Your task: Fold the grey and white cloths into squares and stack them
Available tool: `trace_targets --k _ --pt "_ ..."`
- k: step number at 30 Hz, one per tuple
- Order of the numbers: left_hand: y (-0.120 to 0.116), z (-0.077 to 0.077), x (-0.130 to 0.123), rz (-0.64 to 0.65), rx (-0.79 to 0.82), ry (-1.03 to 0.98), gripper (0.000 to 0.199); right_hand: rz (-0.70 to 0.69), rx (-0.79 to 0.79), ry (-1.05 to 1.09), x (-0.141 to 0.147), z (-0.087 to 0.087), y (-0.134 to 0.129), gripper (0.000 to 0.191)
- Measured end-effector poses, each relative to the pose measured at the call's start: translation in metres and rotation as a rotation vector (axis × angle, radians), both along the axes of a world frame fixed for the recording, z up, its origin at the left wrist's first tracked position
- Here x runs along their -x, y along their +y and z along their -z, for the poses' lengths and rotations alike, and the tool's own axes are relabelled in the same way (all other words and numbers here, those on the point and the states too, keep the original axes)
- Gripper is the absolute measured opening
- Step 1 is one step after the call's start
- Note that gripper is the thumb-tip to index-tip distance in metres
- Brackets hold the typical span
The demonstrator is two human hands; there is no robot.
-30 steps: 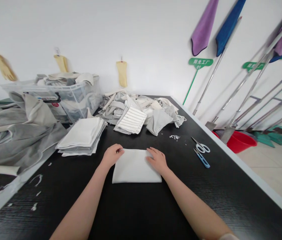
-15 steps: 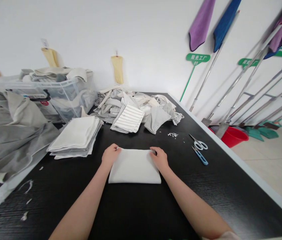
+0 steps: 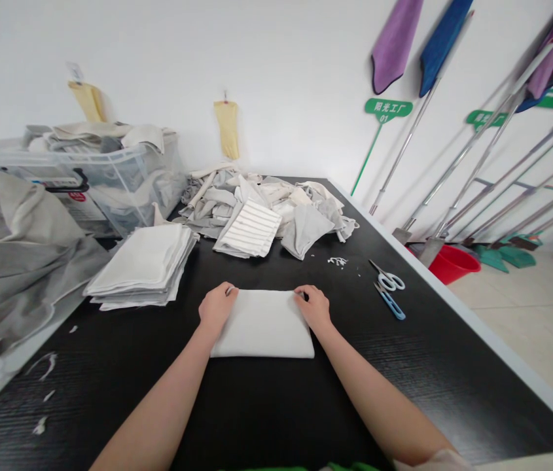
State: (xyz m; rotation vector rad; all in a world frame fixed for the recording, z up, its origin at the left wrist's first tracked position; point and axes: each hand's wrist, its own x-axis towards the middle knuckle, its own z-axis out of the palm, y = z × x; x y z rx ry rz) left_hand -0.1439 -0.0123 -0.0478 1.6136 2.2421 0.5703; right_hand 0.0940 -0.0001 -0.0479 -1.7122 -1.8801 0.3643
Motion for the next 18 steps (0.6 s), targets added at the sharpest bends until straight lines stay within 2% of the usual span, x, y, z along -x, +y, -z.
trace_targets --k 8,12,18 --pt "-0.003 0.001 -0.001 0.028 -0.09 0.098 0.027 -0.005 0.012 -0.045 -0.001 0.0 0.0 0.013" --pt "-0.002 0.004 0.002 0.028 -0.107 0.092 0.025 0.024 0.039 -0.034 0.0 0.0 0.0 0.022" --pt "0.003 0.008 0.013 0.18 -0.136 0.042 0.026 0.129 0.014 -0.085 0.002 -0.002 -0.005 0.031"
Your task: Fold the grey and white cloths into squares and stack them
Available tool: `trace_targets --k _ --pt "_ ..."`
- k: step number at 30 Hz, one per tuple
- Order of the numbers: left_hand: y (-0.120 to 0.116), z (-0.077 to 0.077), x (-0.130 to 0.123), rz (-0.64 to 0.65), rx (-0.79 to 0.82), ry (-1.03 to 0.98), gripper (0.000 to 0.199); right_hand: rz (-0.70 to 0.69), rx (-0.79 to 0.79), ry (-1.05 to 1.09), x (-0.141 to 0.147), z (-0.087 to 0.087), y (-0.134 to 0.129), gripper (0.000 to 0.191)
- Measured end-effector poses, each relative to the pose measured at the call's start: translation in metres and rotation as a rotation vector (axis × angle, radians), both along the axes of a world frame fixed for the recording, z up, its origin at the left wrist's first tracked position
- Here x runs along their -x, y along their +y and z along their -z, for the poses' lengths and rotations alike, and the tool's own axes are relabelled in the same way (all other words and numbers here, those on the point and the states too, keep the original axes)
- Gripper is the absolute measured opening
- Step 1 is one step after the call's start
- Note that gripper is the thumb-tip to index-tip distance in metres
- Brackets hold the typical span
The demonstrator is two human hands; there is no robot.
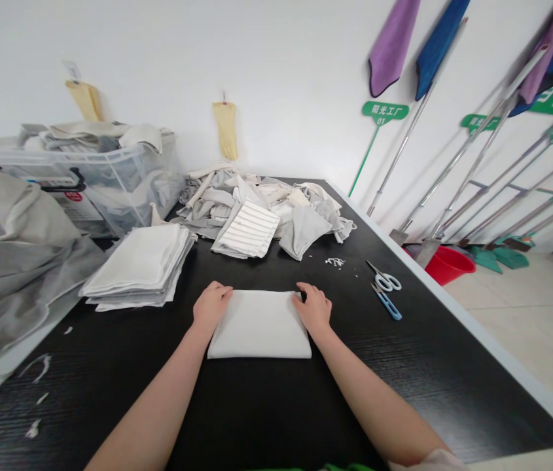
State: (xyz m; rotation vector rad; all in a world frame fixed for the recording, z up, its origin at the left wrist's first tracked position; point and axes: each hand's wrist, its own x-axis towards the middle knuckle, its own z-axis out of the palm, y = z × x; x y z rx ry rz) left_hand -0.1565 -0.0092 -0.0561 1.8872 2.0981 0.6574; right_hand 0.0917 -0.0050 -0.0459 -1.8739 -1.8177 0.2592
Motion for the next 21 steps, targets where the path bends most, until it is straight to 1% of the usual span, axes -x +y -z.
trace_targets --k 2,6,11,17,19,21 --pt "0.003 0.002 0.005 0.018 -0.011 -0.037 0.025 0.006 0.011 0.0 0.0 0.0 0.0 0.03" --pt "0.006 0.006 0.012 -0.004 -0.038 -0.107 0.023 0.008 0.033 0.012 0.0 0.0 0.001 0.021" --pt "0.005 0.007 0.014 -0.001 -0.066 -0.067 0.017 0.013 0.033 0.027 0.0 -0.001 0.002 0.015" --pt "0.006 0.005 0.01 -0.081 -0.021 -0.055 0.015 0.004 0.016 0.002 -0.003 0.0 0.005 0.01" --pt "0.005 0.003 0.008 -0.113 0.002 -0.034 0.017 -0.031 0.034 0.004 -0.006 0.0 0.007 0.008" --pt "0.003 0.0 0.006 -0.137 0.029 -0.011 0.02 -0.082 0.09 0.04 -0.009 0.0 0.01 0.008"
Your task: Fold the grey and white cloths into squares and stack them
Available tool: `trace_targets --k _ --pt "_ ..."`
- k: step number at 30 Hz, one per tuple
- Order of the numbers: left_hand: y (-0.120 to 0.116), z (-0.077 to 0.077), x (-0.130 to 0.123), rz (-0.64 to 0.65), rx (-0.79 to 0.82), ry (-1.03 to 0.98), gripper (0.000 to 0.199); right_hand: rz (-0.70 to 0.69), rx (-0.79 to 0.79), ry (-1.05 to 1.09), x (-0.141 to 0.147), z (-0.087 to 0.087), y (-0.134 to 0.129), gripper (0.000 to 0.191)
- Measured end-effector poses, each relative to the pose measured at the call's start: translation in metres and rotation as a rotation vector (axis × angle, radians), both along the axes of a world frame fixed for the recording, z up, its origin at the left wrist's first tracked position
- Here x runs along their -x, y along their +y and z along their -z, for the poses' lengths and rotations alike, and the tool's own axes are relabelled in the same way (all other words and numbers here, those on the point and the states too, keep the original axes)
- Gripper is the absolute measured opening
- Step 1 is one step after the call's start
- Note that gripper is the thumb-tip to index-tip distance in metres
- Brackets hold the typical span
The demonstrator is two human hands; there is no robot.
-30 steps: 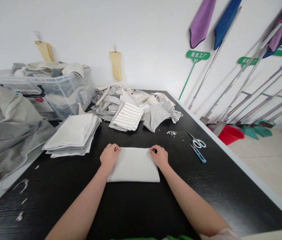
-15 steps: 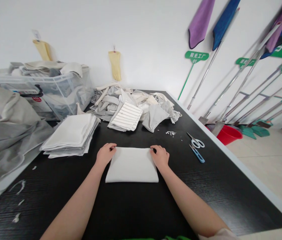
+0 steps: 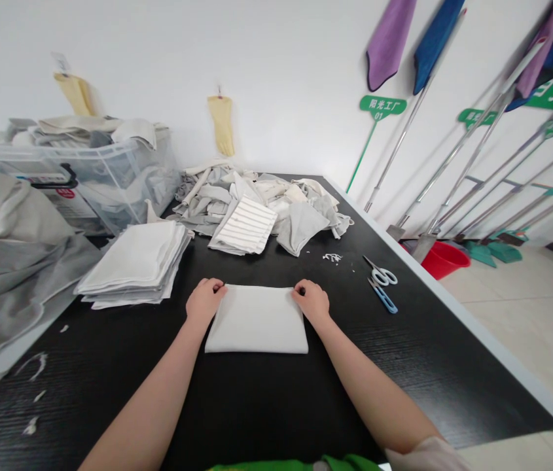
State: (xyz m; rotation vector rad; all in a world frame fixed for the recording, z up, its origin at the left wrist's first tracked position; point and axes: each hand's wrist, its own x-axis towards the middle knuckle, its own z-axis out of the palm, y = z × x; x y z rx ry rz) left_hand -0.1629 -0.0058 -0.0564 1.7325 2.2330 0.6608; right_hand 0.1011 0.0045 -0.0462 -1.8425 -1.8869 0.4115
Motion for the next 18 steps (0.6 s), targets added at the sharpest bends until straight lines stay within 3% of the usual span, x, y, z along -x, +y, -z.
trace_targets --k 7,11,18 --pt "-0.0038 -0.0049 -0.0041 0.066 0.052 0.063 0.025 -0.05 0.109 0.076 -0.0047 0.0002 0.0048 0.025" --pt "-0.0035 -0.0053 -0.0077 0.053 0.063 0.073 0.028 -0.115 0.103 0.102 -0.0002 -0.0006 0.0041 0.014" --pt "0.0013 -0.0042 -0.0041 0.183 0.087 0.064 0.02 -0.165 0.087 0.229 0.0004 0.0025 0.0014 0.008"
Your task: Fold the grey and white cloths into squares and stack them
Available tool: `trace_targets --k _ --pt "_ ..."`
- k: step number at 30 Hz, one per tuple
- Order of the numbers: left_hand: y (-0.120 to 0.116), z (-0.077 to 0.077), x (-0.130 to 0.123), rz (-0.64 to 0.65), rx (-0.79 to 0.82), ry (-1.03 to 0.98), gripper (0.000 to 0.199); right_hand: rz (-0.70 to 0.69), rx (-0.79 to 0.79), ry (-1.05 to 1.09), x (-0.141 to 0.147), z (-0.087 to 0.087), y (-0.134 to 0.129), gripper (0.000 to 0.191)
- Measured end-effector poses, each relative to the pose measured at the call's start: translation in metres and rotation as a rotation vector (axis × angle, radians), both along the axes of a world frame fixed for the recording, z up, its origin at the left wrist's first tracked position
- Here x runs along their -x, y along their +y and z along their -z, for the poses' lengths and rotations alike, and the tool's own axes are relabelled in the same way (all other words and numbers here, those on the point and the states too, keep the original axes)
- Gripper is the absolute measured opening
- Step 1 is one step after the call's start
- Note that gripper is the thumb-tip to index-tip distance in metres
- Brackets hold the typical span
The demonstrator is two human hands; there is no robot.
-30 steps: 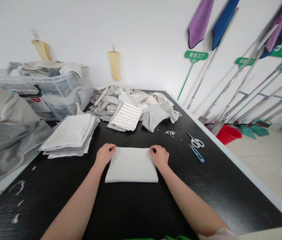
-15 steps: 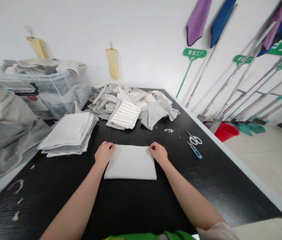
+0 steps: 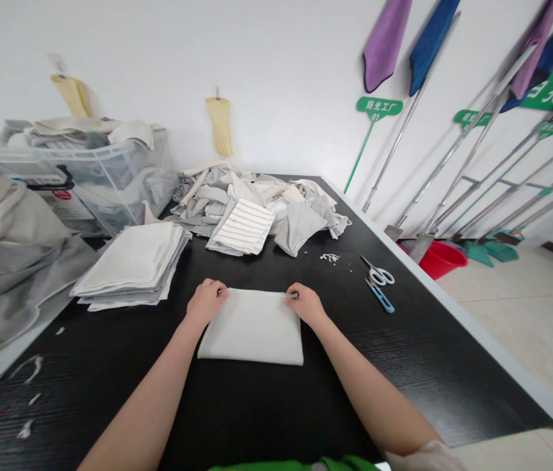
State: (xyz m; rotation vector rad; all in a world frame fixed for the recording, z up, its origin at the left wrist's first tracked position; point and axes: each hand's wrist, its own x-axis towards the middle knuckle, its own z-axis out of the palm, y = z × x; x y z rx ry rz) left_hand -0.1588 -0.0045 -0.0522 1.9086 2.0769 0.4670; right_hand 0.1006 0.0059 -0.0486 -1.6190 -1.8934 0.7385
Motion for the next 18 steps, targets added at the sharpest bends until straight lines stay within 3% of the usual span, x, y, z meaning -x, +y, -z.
trace_targets --k 7,11,13,16,18 --pt "-0.004 0.004 0.002 0.023 -0.083 -0.14 0.016 -0.035 0.03 0.21 -0.003 0.009 0.0 0.014" --pt "-0.004 0.004 0.002 -0.001 -0.121 -0.307 0.016 -0.109 0.239 0.559 -0.005 0.002 -0.003 0.045" --pt "-0.004 0.003 0.002 0.0 -0.158 -0.417 0.013 -0.19 0.385 0.651 -0.006 -0.005 -0.006 0.05" --pt "-0.006 0.001 0.001 0.049 -0.174 -0.517 0.009 -0.319 0.538 0.594 -0.007 -0.016 -0.012 0.042" --pt "-0.007 0.0 -0.001 0.069 -0.125 -0.482 0.009 -0.338 0.563 0.471 -0.005 -0.02 -0.015 0.027"
